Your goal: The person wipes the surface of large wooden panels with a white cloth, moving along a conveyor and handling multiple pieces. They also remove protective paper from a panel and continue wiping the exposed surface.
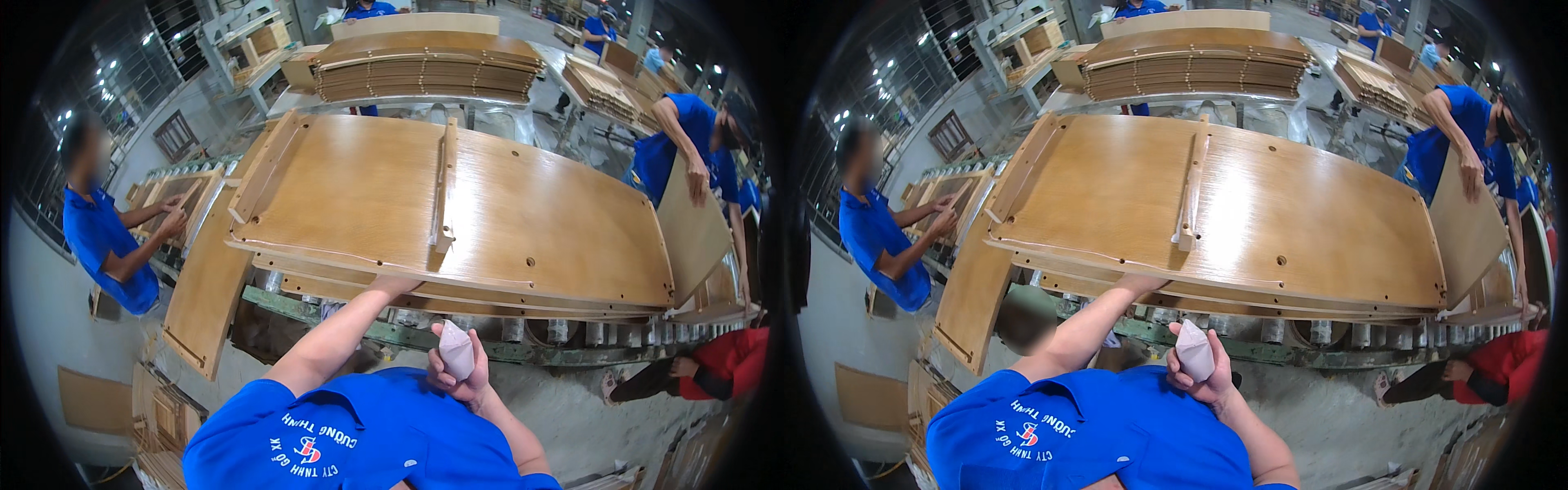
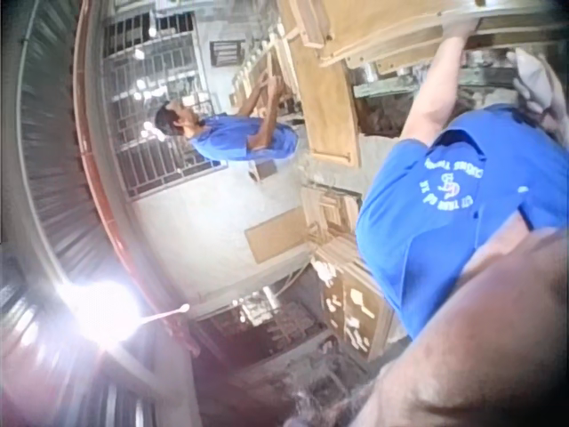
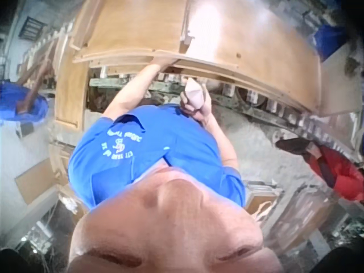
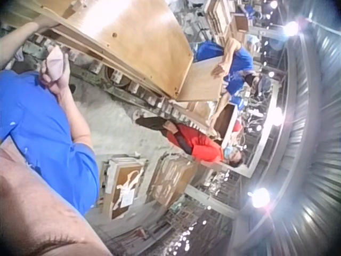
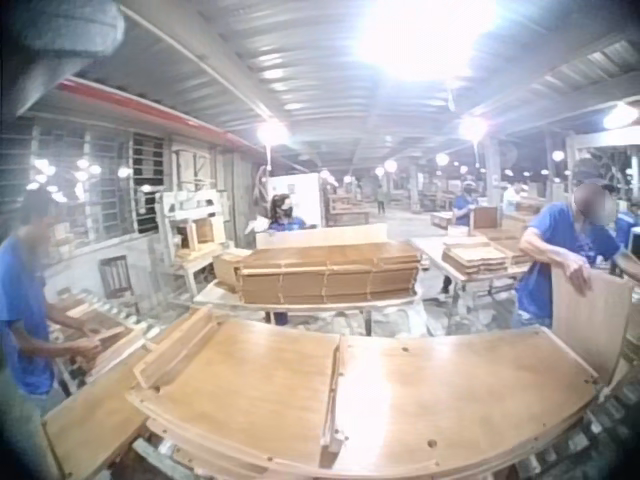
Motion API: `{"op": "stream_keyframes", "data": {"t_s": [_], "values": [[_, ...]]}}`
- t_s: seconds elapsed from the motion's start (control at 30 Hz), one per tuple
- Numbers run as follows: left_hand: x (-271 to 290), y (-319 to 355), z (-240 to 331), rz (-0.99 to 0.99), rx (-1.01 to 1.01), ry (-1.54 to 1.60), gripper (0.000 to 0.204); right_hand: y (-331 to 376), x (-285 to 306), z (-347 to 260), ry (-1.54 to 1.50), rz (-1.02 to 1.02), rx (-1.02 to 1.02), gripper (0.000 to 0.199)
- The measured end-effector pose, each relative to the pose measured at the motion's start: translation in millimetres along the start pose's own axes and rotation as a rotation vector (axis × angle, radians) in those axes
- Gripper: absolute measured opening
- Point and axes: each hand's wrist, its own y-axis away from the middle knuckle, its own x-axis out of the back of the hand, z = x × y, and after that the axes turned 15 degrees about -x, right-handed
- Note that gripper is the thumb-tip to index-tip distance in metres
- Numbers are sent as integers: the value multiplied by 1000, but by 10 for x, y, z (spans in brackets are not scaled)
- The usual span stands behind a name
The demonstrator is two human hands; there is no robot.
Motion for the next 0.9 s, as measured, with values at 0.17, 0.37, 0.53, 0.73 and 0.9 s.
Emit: {"op": "stream_keyframes", "data": {"t_s": [0.17,0.37,0.53,0.73,0.9], "values": [[59,-61,151,-74,79,-76,44,157,-19,-107,17,49,-10,58],[-3,-124,119,-28,75,-143,45,431,-26,-309,7,25,-21,54],[-95,-12,-92,135,0,-325,46,570,-23,-426,-24,52,-96,49],[-260,-48,-132,202,29,-359,48,699,48,-525,-70,152,-177,54],[-257,-13,-114,314,50,-363,44,676,17,-469,-116,129,-275,55]]}}
